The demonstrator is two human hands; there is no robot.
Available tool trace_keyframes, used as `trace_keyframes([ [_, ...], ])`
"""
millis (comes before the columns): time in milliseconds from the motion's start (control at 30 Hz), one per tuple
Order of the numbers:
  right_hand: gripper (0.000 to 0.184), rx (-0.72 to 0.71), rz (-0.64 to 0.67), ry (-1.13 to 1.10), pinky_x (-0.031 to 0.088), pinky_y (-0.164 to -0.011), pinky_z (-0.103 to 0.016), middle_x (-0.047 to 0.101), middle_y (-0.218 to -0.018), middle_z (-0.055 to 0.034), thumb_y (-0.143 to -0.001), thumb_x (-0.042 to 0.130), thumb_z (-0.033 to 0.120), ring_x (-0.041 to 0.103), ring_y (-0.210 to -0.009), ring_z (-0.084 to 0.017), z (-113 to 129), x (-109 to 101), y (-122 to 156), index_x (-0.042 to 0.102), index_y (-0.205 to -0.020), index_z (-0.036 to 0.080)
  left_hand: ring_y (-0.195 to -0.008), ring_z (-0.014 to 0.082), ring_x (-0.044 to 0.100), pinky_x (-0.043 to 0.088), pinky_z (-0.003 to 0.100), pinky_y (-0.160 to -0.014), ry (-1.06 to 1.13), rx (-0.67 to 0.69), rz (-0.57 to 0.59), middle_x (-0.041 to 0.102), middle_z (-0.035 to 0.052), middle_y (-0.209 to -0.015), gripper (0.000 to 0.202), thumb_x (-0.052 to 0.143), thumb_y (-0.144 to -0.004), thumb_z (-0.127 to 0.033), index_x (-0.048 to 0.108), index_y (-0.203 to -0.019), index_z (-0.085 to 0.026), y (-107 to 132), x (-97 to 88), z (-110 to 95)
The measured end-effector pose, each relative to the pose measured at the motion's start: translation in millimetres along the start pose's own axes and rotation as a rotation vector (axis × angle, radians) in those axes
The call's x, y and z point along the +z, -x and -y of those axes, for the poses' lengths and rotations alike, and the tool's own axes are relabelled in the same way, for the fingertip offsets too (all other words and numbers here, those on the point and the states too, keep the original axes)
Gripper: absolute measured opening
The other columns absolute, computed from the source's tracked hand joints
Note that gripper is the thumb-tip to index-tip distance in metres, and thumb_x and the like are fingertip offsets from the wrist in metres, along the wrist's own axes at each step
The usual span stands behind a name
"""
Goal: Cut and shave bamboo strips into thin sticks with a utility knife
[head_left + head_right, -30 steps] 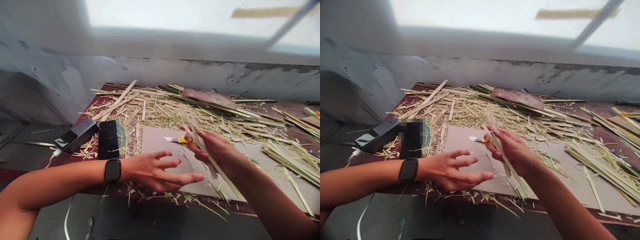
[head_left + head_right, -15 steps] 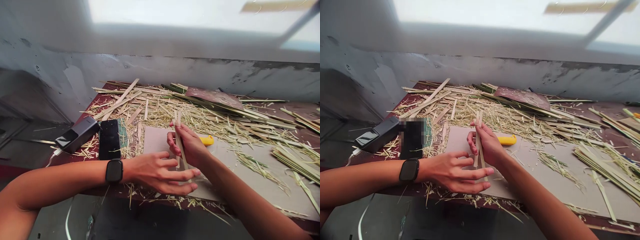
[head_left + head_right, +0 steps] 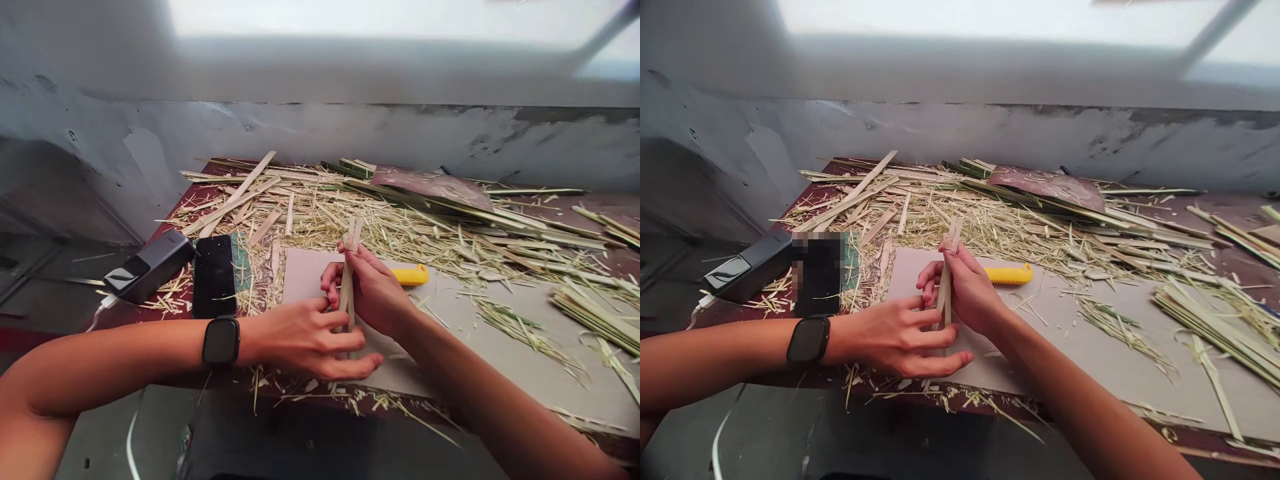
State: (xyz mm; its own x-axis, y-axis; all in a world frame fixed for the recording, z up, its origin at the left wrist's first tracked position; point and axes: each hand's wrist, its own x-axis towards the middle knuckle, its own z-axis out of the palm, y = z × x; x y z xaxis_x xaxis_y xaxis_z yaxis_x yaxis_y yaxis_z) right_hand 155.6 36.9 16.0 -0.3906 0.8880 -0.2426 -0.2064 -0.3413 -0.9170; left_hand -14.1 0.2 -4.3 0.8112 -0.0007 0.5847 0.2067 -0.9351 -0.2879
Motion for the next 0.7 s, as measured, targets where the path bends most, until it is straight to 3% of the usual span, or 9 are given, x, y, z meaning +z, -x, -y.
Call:
trace_keyframes([
  [100, 0.060, 0.019, 0.006, 0.029, 0.052, -0.053, -0.024, 0.071, -0.068, 0.0050, -0.081, 0.080, 0.064, 0.062, -0.052, -0.014, 1.6, -0.3, 2.0, 0.037, -0.105, 0.029, -0.072, 0.0126, 0.065, 0.051, 0.030, -0.065, 0.002, 0.004, -0.020, 0.074, 0.0020, -0.093, 0.016, 0.068, -0.099, -0.021, 0.078, -0.112, -0.021, 0.1, 0.3, -1.0],
  [367, 0.060, 0.044, 0.034, 0.104, 0.051, -0.054, -0.023, 0.072, -0.068, 0.0034, -0.082, 0.078, 0.069, 0.063, -0.053, -0.014, 2.0, -3.2, 2.3, 0.039, -0.103, 0.028, -0.072, 0.0143, 0.066, 0.050, 0.030, -0.062, -0.026, -0.006, -0.036, 0.076, 0.0045, -0.091, 0.013, 0.067, -0.096, -0.016, 0.079, -0.100, -0.017, -0.1, -0.5, -1.8],
  [700, 0.057, 0.035, 0.042, 0.144, 0.050, -0.055, -0.027, 0.072, -0.069, -0.0001, -0.084, 0.073, 0.073, 0.063, -0.055, -0.016, 0.7, -5.3, 1.9, 0.043, -0.098, 0.026, -0.075, 0.0150, 0.069, 0.052, 0.029, -0.064, -0.010, -0.013, -0.040, 0.077, 0.0067, -0.091, 0.014, 0.063, -0.098, -0.014, 0.077, -0.099, -0.017, 1.8, 1.3, -1.3],
])
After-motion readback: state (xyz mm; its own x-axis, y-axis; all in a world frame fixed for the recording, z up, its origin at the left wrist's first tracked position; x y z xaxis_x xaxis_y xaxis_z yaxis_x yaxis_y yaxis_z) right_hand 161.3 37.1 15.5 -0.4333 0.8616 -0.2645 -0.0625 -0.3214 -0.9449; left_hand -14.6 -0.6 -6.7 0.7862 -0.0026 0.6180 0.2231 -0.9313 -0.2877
